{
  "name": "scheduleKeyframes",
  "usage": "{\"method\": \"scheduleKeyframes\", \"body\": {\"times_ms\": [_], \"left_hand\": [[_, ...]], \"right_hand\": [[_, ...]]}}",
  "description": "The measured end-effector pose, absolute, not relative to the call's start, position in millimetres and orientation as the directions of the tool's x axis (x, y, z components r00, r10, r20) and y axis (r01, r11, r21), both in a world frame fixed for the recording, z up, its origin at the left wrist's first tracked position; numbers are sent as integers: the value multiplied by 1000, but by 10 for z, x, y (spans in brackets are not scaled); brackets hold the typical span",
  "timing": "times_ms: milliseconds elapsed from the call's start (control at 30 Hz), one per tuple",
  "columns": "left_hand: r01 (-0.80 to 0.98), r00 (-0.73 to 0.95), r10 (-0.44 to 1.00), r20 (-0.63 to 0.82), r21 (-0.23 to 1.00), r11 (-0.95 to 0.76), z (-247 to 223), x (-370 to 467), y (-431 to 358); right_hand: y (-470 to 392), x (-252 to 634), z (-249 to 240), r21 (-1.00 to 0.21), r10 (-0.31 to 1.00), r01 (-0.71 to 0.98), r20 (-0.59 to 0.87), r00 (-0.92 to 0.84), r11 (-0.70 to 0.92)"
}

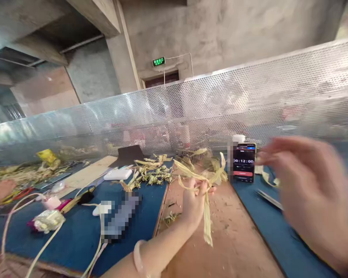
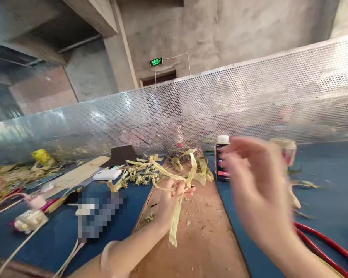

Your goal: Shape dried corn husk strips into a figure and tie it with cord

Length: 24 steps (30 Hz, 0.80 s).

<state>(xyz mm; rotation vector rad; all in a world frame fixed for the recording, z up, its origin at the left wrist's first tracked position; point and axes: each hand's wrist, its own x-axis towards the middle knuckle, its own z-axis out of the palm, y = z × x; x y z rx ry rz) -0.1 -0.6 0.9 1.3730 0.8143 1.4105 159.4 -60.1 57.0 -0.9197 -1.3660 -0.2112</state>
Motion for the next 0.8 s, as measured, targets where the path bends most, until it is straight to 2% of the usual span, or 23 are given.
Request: {"method": "scheduleKeyframes", "body": {"times_ms": [100, 233, 433, 567, 667, 800], "left_hand": [[-142, 105, 921, 376, 922, -361, 40, -18, -19], [-26, 97, 880, 465, 885, -465, 69, -63, 4], [43, 152, 877, 456, 883, -466, 22, -85, 85], [115, 222, 861, 458, 865, -489, 18, -103, 71], [176, 249, 850, 465, 841, -512, 10, -107, 57], [158, 285, 839, 463, 841, -517, -27, -92, 51]], "right_hand": [[-280, 1443, 235, -539, 596, 538, 799, 82, 649], [-33, 1312, -95, -596, 755, 546, 647, -108, 589], [17, 1234, -241, -758, 860, 435, 502, -86, 486], [-17, 1250, -282, -883, 922, 265, 375, -98, 387], [-53, 1287, -256, -898, 917, 189, 379, -125, 397], [-84, 1323, -221, -895, 917, 200, 381, -120, 398]]}}
